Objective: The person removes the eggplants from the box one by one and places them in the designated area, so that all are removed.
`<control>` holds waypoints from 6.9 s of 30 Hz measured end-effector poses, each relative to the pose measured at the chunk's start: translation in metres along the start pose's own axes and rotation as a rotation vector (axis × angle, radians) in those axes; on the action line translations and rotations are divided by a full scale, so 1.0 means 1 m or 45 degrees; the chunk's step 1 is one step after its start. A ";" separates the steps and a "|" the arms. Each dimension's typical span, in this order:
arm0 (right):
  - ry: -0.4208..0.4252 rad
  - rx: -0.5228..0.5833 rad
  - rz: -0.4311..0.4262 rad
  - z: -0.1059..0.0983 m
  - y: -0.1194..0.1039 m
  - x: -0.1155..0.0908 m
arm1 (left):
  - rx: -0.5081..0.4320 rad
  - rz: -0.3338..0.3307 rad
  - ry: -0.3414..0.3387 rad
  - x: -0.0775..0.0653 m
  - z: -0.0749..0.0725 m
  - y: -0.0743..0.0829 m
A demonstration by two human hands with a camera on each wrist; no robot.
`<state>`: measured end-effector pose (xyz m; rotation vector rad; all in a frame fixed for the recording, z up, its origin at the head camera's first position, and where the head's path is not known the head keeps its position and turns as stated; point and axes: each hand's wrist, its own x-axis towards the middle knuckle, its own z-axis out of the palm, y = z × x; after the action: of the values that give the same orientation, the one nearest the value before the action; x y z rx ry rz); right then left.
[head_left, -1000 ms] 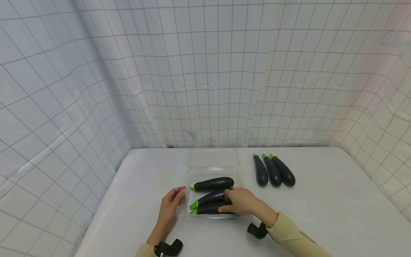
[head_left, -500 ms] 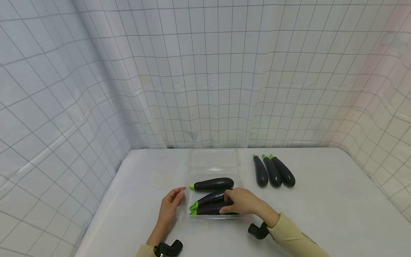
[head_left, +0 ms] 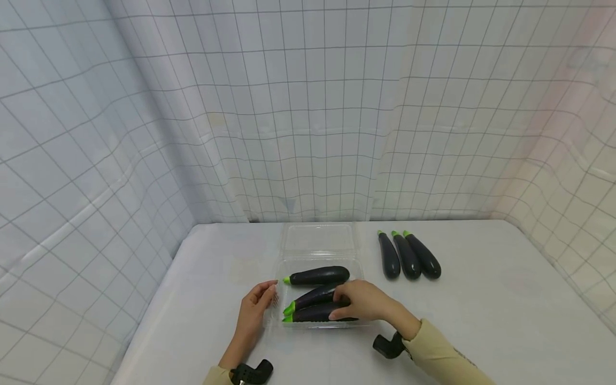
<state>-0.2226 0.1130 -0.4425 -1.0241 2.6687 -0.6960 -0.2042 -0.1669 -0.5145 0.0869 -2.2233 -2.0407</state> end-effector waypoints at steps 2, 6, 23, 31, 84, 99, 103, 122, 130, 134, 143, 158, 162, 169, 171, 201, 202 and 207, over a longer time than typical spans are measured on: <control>0.011 0.008 -0.009 0.000 0.000 0.000 | 0.001 0.000 0.004 0.000 0.000 0.000; 0.027 0.025 -0.013 0.000 0.001 -0.001 | -0.022 -0.011 0.002 0.000 0.000 0.000; 0.047 0.071 -0.010 -0.003 -0.001 -0.005 | -0.049 -0.049 -0.041 -0.010 0.000 0.025; 0.046 0.059 0.022 -0.002 -0.001 -0.005 | -0.015 -0.049 -0.043 -0.013 0.001 0.031; 0.354 0.218 0.028 -0.002 0.006 -0.012 | -0.060 -0.013 -0.051 -0.007 0.000 0.021; 0.503 0.372 0.147 -0.012 0.008 -0.026 | 0.007 -0.012 0.000 -0.001 0.001 0.003; 0.547 0.402 0.200 -0.012 0.010 -0.030 | 0.025 -0.008 -0.005 -0.001 0.001 0.003; 0.714 0.498 0.394 -0.022 0.017 -0.051 | 0.032 0.015 -0.002 -0.002 0.002 0.003; 0.698 0.490 0.438 -0.026 0.027 -0.064 | -0.009 -0.031 -0.018 0.000 0.001 0.002; 0.655 0.528 0.467 -0.030 0.030 -0.072 | -0.026 -0.053 -0.033 -0.002 0.000 0.010; 0.582 0.488 0.559 -0.036 0.038 -0.085 | -0.036 -0.015 -0.050 -0.014 0.002 0.034; 0.308 0.617 0.650 -0.033 0.052 -0.108 | -0.021 -0.033 -0.019 -0.001 0.001 0.007; 0.244 0.627 0.720 -0.033 0.051 -0.112 | -0.011 -0.044 -0.032 -0.007 0.002 0.023; 0.165 0.623 0.730 -0.031 0.053 -0.118 | -0.016 -0.069 -0.025 -0.004 0.000 0.018; 0.144 0.617 0.725 -0.031 0.054 -0.120 | -0.019 -0.067 -0.018 -0.001 -0.001 0.010; 0.024 0.567 0.795 -0.025 0.057 -0.134 | -0.038 -0.091 -0.021 -0.006 0.002 0.024; 0.024 0.565 0.795 -0.024 0.057 -0.133 | -0.039 -0.096 -0.018 -0.004 0.002 0.020; 0.025 0.555 0.785 -0.023 0.059 -0.132 | -0.033 -0.113 -0.009 0.002 0.000 0.006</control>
<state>-0.1668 0.2479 -0.4495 -0.0737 2.4616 -1.0581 -0.2057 -0.1670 -0.5086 0.1792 -2.2349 -2.1175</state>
